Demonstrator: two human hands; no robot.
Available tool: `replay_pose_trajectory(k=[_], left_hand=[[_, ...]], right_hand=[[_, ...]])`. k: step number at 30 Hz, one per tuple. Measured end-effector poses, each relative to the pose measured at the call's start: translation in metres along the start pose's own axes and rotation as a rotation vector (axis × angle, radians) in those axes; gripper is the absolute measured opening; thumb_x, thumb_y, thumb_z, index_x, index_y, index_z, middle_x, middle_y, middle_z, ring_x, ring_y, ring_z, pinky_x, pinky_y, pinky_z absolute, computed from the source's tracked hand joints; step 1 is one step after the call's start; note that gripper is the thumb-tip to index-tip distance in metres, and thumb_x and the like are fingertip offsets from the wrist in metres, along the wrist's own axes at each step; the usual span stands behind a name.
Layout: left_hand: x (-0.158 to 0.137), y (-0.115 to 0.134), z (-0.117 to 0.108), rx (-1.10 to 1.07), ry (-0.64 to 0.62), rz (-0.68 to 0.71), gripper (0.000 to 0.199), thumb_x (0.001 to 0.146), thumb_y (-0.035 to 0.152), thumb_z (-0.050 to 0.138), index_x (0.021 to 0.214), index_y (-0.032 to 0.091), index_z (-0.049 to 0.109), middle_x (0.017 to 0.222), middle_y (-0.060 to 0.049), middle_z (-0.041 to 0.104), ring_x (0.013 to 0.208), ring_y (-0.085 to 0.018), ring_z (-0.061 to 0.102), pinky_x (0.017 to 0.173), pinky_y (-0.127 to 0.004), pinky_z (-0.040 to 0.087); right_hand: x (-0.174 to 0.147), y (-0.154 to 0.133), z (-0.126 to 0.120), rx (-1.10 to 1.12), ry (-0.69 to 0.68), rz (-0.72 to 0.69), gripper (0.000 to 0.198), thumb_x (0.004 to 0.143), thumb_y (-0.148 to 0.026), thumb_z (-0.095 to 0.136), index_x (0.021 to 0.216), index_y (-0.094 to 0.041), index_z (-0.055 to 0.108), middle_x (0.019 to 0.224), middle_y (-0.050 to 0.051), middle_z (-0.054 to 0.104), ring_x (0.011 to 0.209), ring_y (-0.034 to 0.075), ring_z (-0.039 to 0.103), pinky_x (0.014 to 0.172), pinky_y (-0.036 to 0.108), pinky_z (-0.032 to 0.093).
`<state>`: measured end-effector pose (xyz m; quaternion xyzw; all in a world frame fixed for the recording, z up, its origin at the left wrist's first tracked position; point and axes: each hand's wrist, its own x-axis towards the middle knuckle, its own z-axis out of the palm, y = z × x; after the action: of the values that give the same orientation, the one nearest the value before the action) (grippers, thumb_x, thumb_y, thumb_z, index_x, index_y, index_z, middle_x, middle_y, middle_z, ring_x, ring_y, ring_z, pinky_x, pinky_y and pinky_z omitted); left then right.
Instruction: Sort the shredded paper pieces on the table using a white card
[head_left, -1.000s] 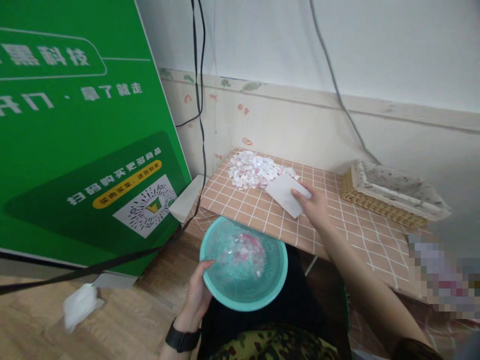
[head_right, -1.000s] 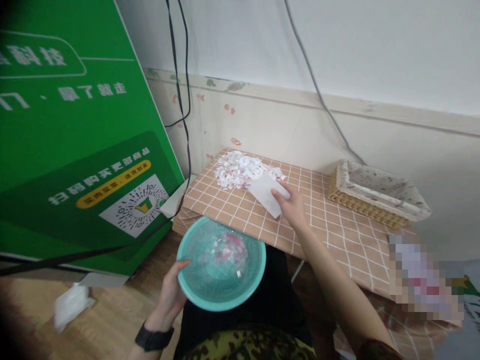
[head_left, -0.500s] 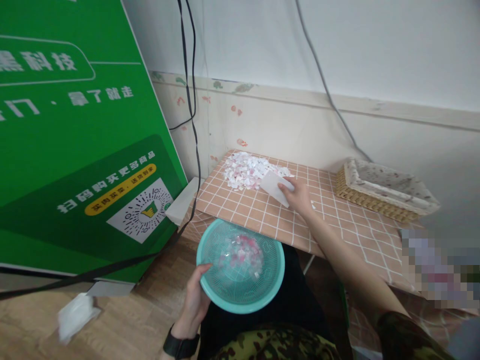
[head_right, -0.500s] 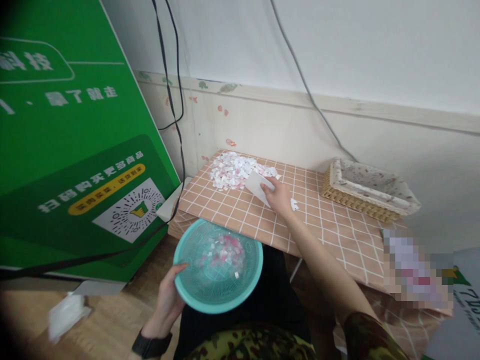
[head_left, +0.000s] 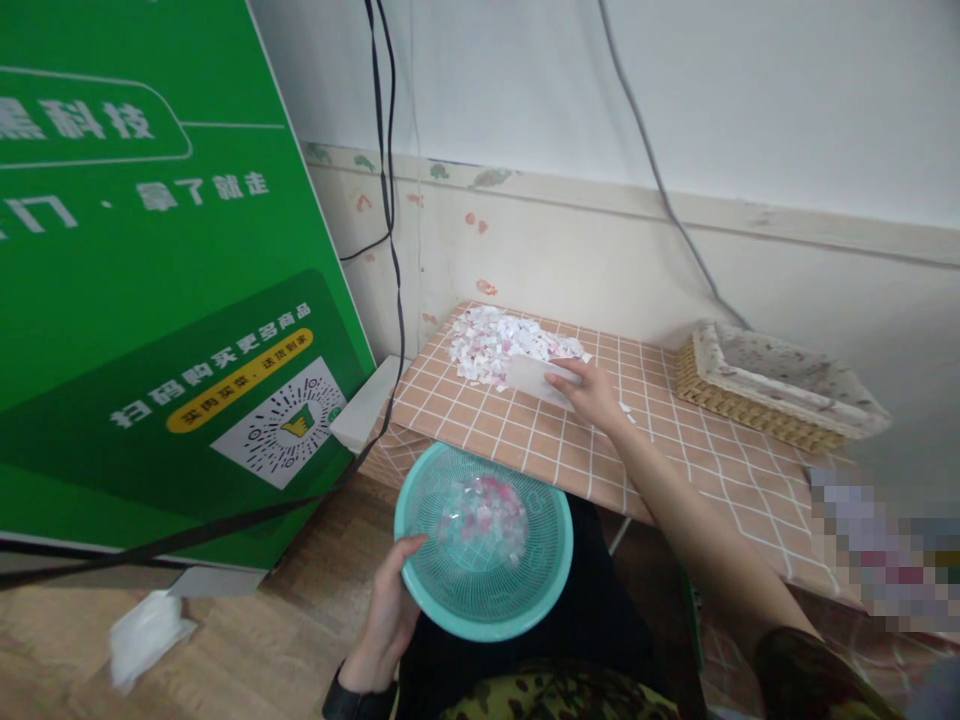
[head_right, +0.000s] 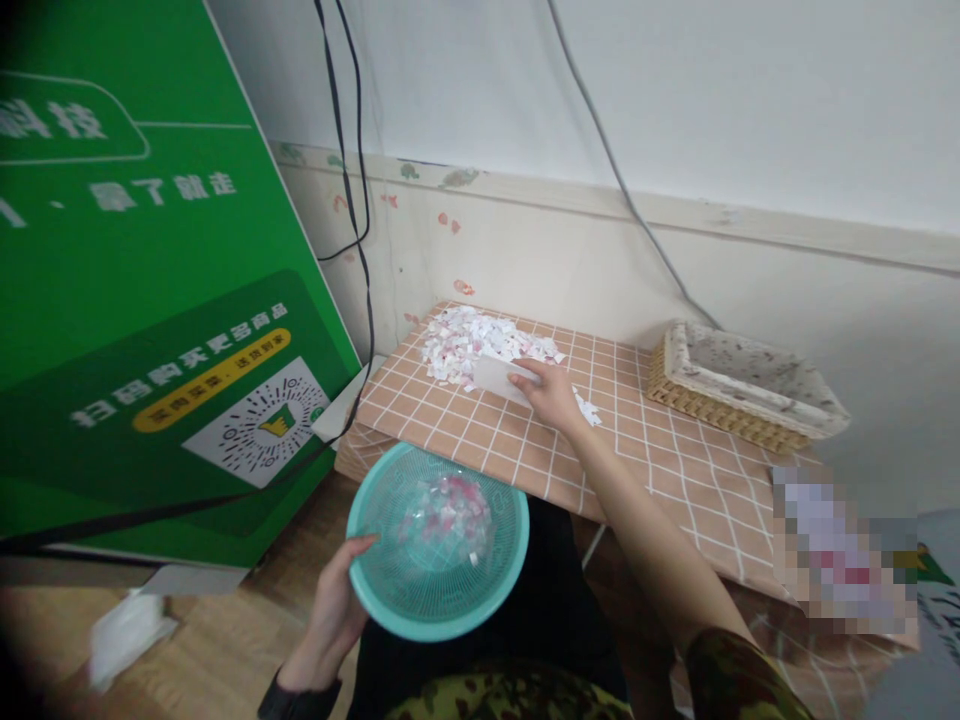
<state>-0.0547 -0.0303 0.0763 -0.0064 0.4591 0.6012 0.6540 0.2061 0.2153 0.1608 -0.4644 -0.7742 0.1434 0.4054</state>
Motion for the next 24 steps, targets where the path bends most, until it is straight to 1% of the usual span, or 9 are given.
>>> replay_pose_trajectory(k=[4,6,9,11,14,17,20,24], left_hand=[[-0.001,0.001,0.001,0.008,-0.001,-0.015,0.016,0.069,0.021,0.066,0.079,0.011,0.072,0.074,-0.007,0.074,0.075,-0.025,0.067,0.075,-0.037,0.052],[-0.001,0.001,0.002,0.008,-0.001,-0.013,0.016,0.069,0.021,0.066,0.079,0.011,0.072,0.075,-0.007,0.074,0.076,-0.026,0.067,0.075,-0.038,0.052],[-0.002,0.002,0.001,0.007,0.009,-0.004,0.015,0.068,0.021,0.067,0.078,0.012,0.072,0.073,-0.006,0.074,0.075,-0.026,0.067,0.076,-0.038,0.052],[-0.003,0.001,0.001,0.004,0.013,-0.002,0.014,0.067,0.020,0.067,0.078,0.012,0.072,0.072,-0.006,0.073,0.075,-0.025,0.068,0.076,-0.038,0.052],[-0.004,0.002,0.001,0.006,0.005,-0.009,0.016,0.067,0.021,0.068,0.079,0.011,0.072,0.074,-0.006,0.074,0.075,-0.026,0.068,0.076,-0.038,0.051],[-0.004,0.002,0.002,0.013,-0.008,-0.010,0.018,0.068,0.022,0.067,0.081,0.011,0.072,0.076,-0.007,0.074,0.077,-0.026,0.068,0.077,-0.038,0.051],[-0.004,0.002,0.002,0.012,-0.011,-0.002,0.018,0.068,0.022,0.067,0.082,0.011,0.072,0.077,-0.008,0.074,0.080,-0.027,0.068,0.078,-0.038,0.051],[-0.002,0.001,0.001,0.012,-0.003,-0.007,0.019,0.066,0.022,0.068,0.082,0.010,0.072,0.078,-0.008,0.074,0.079,-0.028,0.068,0.078,-0.040,0.051]], right_hand=[[0.000,-0.004,0.000,-0.015,0.052,0.029,0.033,0.080,-0.040,0.057,0.107,-0.023,0.065,0.106,0.007,0.067,0.099,0.025,0.061,0.087,0.042,0.045],[-0.002,-0.009,0.001,-0.005,0.050,0.004,0.032,0.081,-0.040,0.056,0.107,-0.023,0.065,0.106,0.006,0.067,0.099,0.024,0.061,0.088,0.041,0.045],[-0.005,-0.018,0.002,0.012,-0.021,-0.055,0.028,0.083,-0.037,0.054,0.106,-0.025,0.066,0.106,0.005,0.067,0.099,0.023,0.061,0.089,0.040,0.045],[-0.006,-0.021,0.001,0.002,-0.066,-0.067,0.028,0.084,-0.036,0.054,0.106,-0.025,0.066,0.106,0.004,0.068,0.099,0.023,0.062,0.088,0.040,0.046],[-0.004,-0.025,-0.003,-0.029,-0.066,-0.069,0.028,0.083,-0.036,0.055,0.107,-0.026,0.065,0.106,0.004,0.068,0.098,0.023,0.062,0.085,0.040,0.047],[0.000,-0.030,-0.003,-0.030,-0.058,-0.084,0.028,0.084,-0.036,0.054,0.108,-0.026,0.065,0.107,0.003,0.067,0.099,0.023,0.061,0.086,0.039,0.047],[0.003,-0.037,0.001,-0.021,-0.131,-0.099,0.027,0.086,-0.035,0.052,0.109,-0.028,0.064,0.107,0.002,0.067,0.099,0.022,0.062,0.087,0.039,0.047],[0.003,-0.039,0.001,-0.091,-0.198,-0.110,0.027,0.086,-0.033,0.050,0.110,-0.028,0.063,0.107,0.002,0.067,0.098,0.023,0.062,0.085,0.040,0.048]])
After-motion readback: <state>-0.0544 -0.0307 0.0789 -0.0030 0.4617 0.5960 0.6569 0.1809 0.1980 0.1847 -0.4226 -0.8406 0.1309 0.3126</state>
